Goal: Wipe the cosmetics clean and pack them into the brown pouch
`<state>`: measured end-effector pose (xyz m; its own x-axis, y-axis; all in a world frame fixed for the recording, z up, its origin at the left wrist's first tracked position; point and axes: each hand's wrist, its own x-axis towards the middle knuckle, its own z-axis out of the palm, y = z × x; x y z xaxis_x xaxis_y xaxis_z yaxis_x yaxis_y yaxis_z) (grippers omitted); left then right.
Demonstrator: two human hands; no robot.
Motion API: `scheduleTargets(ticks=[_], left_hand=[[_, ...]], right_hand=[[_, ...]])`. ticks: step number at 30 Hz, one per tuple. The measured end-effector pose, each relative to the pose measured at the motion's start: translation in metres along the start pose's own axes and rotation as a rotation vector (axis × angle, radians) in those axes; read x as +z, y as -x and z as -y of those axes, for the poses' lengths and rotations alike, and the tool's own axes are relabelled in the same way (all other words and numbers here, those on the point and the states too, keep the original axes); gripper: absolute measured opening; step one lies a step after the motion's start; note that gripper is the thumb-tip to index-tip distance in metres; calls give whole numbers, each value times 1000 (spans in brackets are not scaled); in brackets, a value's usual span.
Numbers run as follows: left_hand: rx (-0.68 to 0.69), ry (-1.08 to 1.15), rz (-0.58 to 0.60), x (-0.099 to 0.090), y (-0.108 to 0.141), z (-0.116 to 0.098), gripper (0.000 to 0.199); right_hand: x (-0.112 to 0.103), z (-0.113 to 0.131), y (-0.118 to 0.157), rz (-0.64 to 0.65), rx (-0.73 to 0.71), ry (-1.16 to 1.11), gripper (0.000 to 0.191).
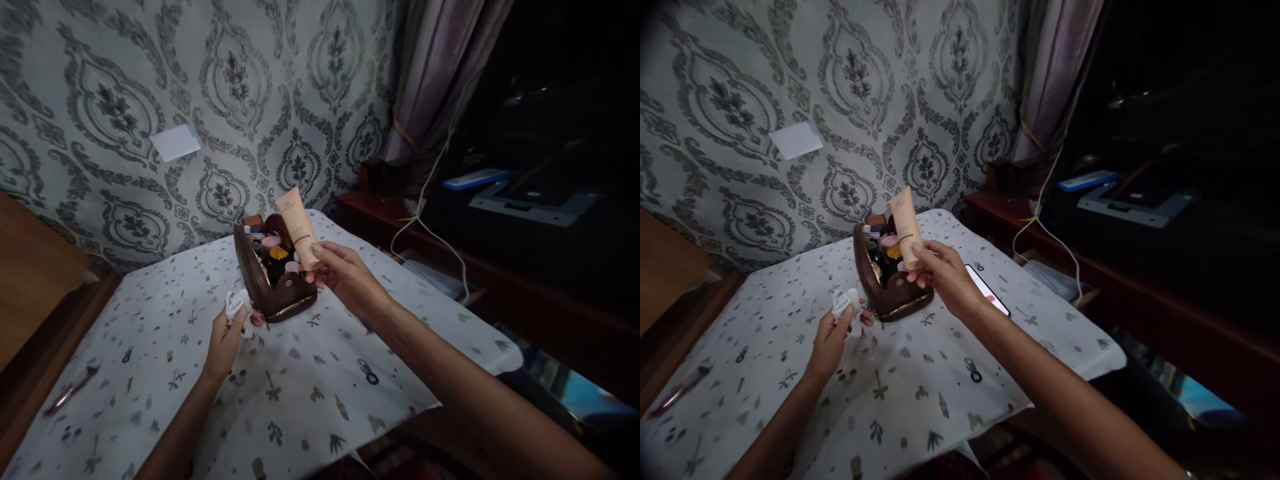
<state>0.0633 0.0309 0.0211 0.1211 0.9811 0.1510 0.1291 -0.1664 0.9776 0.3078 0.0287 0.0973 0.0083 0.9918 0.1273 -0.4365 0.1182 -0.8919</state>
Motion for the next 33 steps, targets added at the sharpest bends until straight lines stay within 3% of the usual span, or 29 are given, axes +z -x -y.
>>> scheduleTargets(ticks=[7, 16, 22, 33], left_hand=[[-89, 43, -27, -6, 3, 13, 48], [-96, 71, -8, -11, 1, 20, 52], [-104, 31, 50, -9, 3, 27, 50], [-110, 18, 126, 1, 9, 31, 52]], right_hand=[[7, -7, -18, -10, 62, 104, 48], [26, -3, -48, -20, 265, 333, 31], [32, 5, -55, 53, 388, 565, 16], [40, 14, -72, 224, 296, 1089, 14]])
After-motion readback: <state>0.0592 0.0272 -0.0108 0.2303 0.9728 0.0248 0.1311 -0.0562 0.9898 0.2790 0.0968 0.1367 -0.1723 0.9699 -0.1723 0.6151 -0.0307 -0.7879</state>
